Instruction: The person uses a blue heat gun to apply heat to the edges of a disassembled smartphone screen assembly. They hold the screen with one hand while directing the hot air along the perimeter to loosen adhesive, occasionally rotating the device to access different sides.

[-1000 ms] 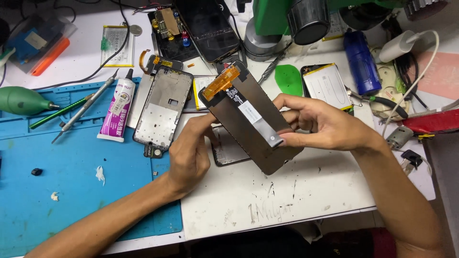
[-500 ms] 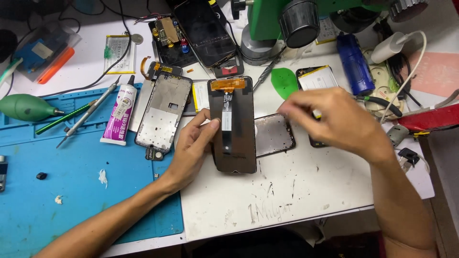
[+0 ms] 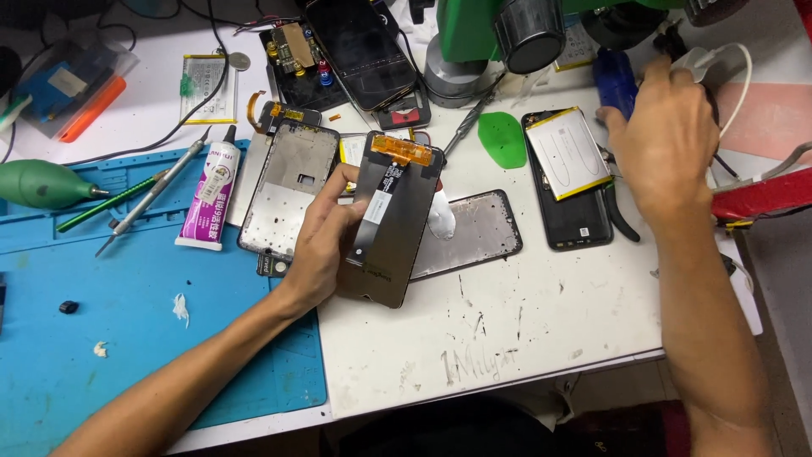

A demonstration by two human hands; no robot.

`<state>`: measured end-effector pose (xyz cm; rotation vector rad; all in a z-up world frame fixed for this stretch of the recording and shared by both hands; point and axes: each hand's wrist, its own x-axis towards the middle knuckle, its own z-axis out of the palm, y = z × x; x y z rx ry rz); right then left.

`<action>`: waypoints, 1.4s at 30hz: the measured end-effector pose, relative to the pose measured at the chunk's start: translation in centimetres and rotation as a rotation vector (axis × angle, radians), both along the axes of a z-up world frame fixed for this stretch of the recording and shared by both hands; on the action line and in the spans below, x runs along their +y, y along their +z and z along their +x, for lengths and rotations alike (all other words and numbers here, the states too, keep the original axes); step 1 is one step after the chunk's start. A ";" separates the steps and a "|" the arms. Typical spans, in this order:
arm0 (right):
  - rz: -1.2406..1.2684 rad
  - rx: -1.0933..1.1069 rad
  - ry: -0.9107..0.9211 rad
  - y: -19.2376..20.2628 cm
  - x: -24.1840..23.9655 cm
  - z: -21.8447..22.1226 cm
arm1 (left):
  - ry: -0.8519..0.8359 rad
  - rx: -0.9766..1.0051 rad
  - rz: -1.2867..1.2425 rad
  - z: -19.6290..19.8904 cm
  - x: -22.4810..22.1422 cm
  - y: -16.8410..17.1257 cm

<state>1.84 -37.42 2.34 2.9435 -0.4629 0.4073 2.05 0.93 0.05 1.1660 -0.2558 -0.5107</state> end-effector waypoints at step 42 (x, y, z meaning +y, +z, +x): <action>0.853 0.262 0.763 5.3 7.0 -2.2 | 0.026 0.115 -0.024 1.1 -0.2 0.7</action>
